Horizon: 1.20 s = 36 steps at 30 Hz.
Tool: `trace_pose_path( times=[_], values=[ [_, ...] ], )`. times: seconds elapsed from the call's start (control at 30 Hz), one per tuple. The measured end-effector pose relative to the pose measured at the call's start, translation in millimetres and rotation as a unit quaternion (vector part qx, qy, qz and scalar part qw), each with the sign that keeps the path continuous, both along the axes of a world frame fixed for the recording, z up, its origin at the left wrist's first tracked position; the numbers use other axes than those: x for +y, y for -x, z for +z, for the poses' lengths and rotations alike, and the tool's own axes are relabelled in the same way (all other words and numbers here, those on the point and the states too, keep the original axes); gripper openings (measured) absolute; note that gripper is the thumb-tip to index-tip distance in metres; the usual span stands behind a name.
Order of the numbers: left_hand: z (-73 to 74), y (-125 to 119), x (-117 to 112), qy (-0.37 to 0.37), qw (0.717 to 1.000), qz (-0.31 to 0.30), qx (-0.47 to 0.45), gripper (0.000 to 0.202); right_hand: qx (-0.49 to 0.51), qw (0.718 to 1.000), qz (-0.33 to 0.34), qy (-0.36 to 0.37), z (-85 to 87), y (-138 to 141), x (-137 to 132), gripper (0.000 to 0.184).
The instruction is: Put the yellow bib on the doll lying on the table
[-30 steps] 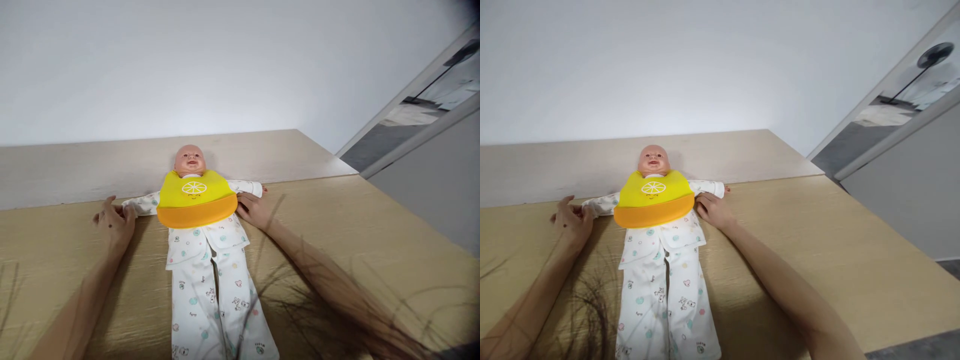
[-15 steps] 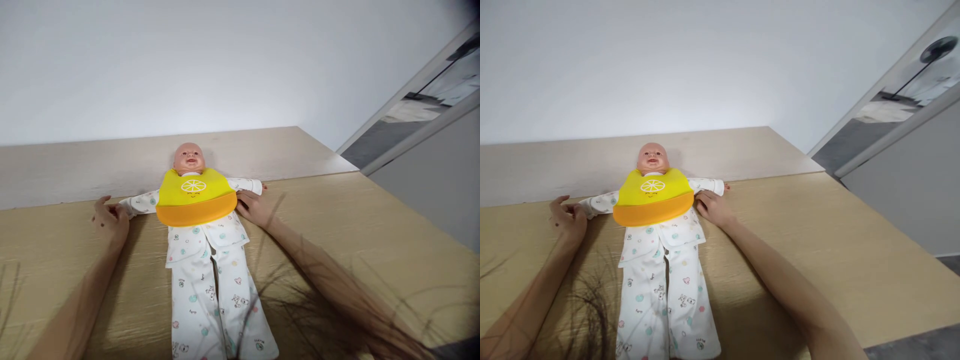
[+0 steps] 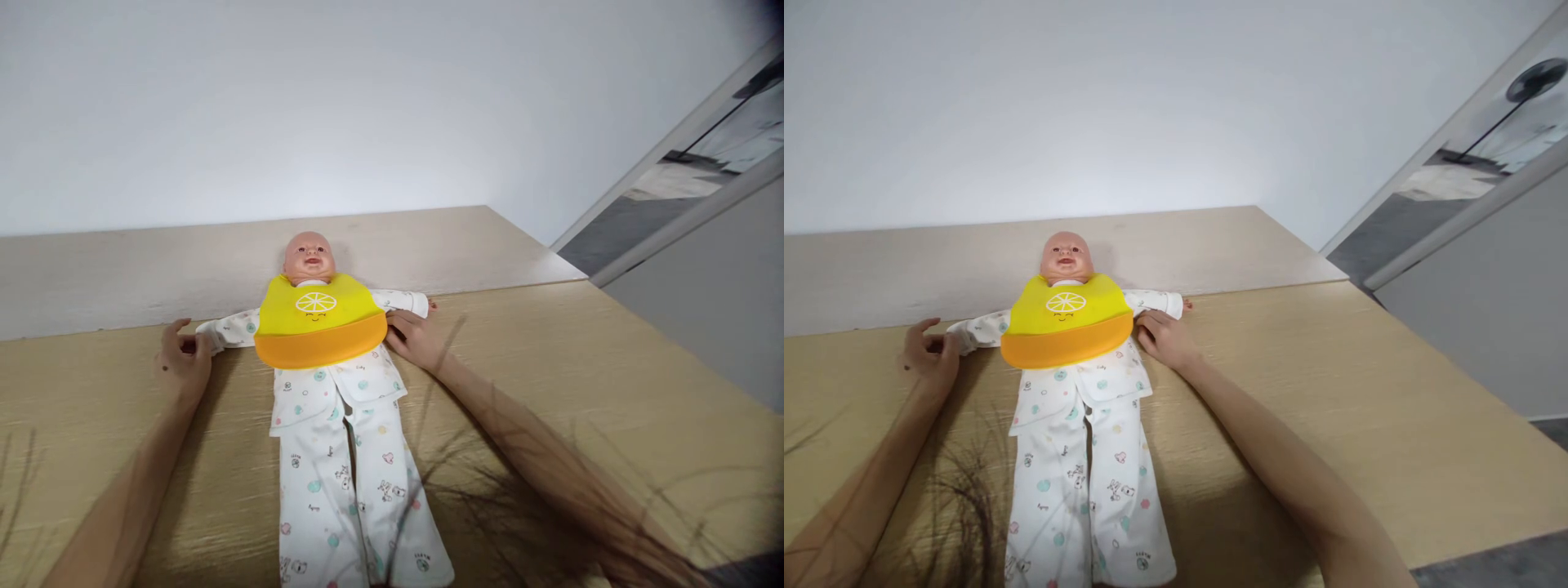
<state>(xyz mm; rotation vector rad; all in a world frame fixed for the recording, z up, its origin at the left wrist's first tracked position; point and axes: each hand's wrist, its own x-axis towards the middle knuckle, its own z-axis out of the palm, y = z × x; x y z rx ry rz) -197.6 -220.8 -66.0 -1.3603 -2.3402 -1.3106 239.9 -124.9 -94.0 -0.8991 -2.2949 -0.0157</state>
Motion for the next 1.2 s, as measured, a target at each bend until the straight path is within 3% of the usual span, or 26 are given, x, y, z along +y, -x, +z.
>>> trace_pose_path(
  times=[0.13, 0.3, 0.43, 0.63, 0.9, 1.2],
  values=[
    [1.4, -1.3, -0.4, -0.019, 0.999, 0.003, -0.03, 0.058, -0.004, 1.0, -0.004, 0.005, -0.7, -0.3, 0.4, 0.019],
    [9.1, -3.9, -2.1, -0.015, 1.0, 0.014, -0.015, 0.047, -0.002, 1.0, -0.004, -0.004, -1.0, -0.4, 0.6, 0.017],
    [12.0, -1.9, -2.0, 0.019, 0.997, 0.049, -0.06, 0.04, 0.004, 1.0, -0.002, -0.004, -1.7, -0.2, 0.7, 0.017],
    [16.2, -1.6, -0.7, 0.06, 0.992, 0.039, -0.103, 0.025, 0.005, 1.0, -0.002, -0.003, -2.4, -0.2, 0.7, 0.017],
    [19.1, 0.0, -2.1, 0.008, 0.97, -0.067, -0.232, 0.034, 0.007, 1.0, 0.0, -0.016, -2.3, -0.9, 0.7, 0.016],
    [6.6, 11.8, 5.4, -0.015, 0.977, -0.093, -0.19, 0.032, 0.018, 1.0, 0.004, 0.007, -2.0, -1.2, 0.7, 0.017]
  ],
)
